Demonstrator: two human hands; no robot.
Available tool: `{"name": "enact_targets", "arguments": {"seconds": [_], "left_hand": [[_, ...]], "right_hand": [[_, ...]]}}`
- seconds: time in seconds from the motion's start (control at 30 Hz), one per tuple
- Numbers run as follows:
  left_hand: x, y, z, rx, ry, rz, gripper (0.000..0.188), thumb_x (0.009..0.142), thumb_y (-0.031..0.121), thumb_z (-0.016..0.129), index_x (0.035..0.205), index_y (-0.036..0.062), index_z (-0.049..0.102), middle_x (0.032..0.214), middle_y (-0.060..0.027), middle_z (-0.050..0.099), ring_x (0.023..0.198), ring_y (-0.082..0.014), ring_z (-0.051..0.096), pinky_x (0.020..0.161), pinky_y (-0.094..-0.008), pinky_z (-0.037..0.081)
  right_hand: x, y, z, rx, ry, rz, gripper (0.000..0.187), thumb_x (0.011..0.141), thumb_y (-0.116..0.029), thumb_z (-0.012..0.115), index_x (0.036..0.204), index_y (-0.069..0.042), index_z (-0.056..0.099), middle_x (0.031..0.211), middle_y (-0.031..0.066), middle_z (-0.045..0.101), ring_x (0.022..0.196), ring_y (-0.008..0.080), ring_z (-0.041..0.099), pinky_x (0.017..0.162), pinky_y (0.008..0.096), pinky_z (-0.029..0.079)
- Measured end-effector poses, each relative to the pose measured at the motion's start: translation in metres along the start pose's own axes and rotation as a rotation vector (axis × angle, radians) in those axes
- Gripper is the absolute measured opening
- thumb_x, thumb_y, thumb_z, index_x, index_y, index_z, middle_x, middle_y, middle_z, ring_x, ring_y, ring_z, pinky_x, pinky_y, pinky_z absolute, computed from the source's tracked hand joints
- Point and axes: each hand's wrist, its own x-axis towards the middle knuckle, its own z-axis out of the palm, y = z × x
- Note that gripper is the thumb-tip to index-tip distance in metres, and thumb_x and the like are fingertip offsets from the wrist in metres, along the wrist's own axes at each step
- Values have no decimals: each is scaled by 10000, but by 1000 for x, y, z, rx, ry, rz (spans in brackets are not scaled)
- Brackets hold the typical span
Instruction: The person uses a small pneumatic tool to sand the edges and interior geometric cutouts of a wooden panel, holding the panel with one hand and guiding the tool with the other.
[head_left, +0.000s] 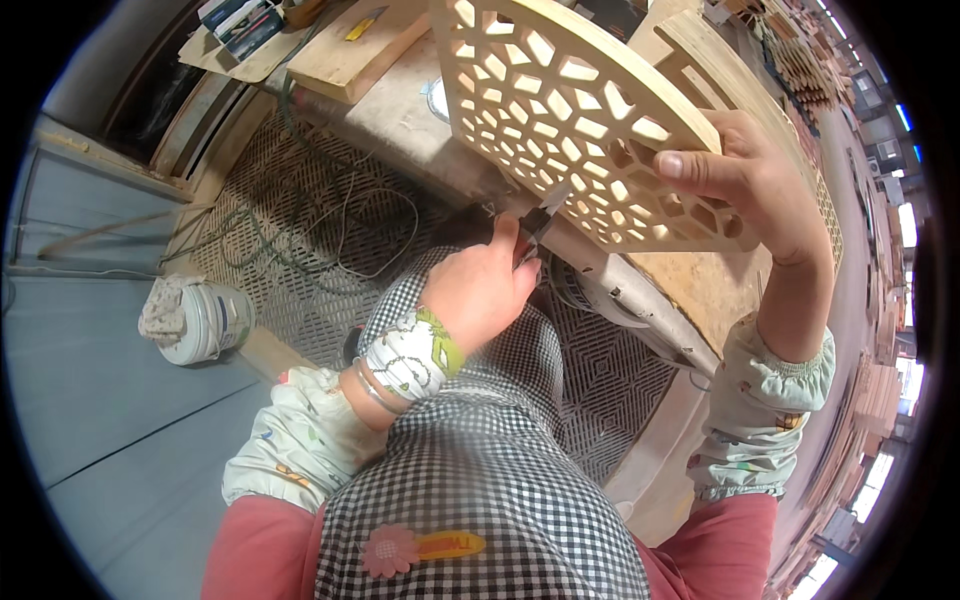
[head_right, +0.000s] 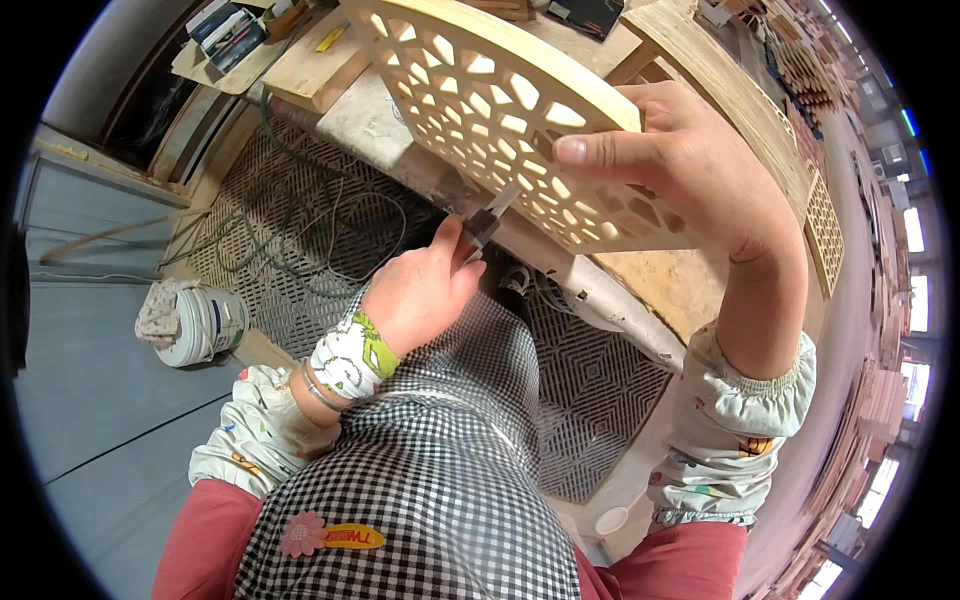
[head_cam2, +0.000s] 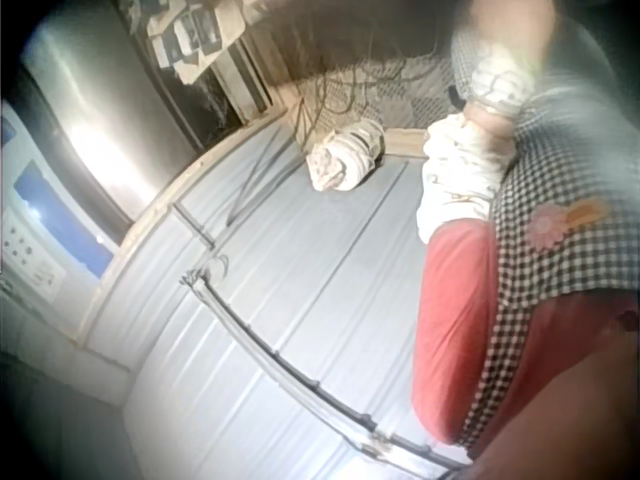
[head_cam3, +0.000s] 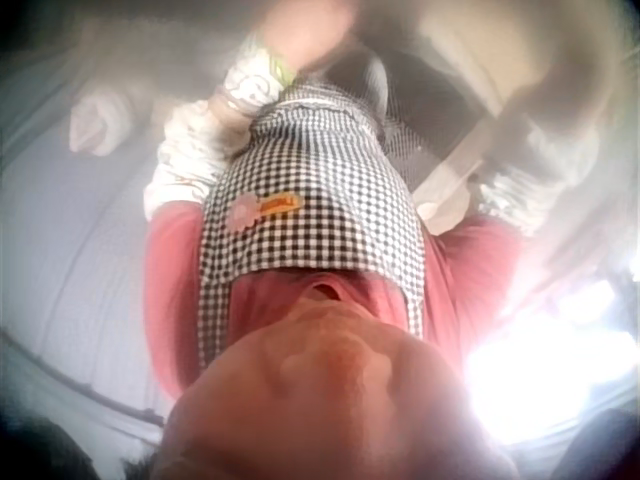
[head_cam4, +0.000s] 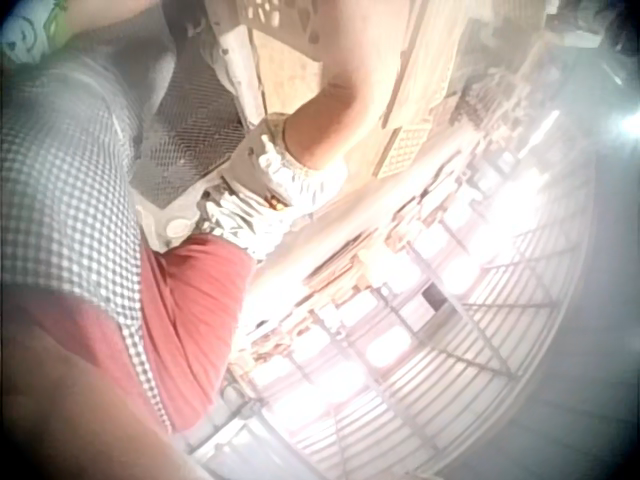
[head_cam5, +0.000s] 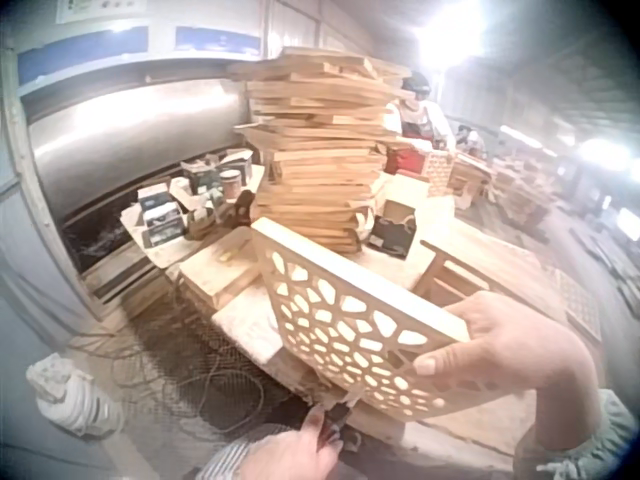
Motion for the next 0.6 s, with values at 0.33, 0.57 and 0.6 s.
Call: {"name": "enact_targets", "arguments": {"seconds": [0.33,0.57,0.6], "left_hand": [[7,-29,18,-101,137,236,508,965,311,633,1334,-2,478,905,-235,720,853,-431,721,727,-499,599],[3,-27,-11,-884,-281,-121,561,1022,317,553,1447,-33,444,680,-17,567,417,-76,465,363,-251,382],[1,-31,-9,-895,-282,-123,561,1021,318,559,1446,-31,445,673,-14,561,414,-80,466,362,-252,384]], "right_hand": [[-3,-6,4,-1,-5,62,460,863,-369,829,1051,39,727,704,23,672,553,58,556,482,227,391],[-1,5,5,76,-8,56,432,874,-334,825,1083,29,721,695,-2,646,508,38,473,452,215,332],[-1,2,6,83,-7,79,424,875,-324,823,1087,29,721,698,2,647,511,40,475,452,216,331]]}}
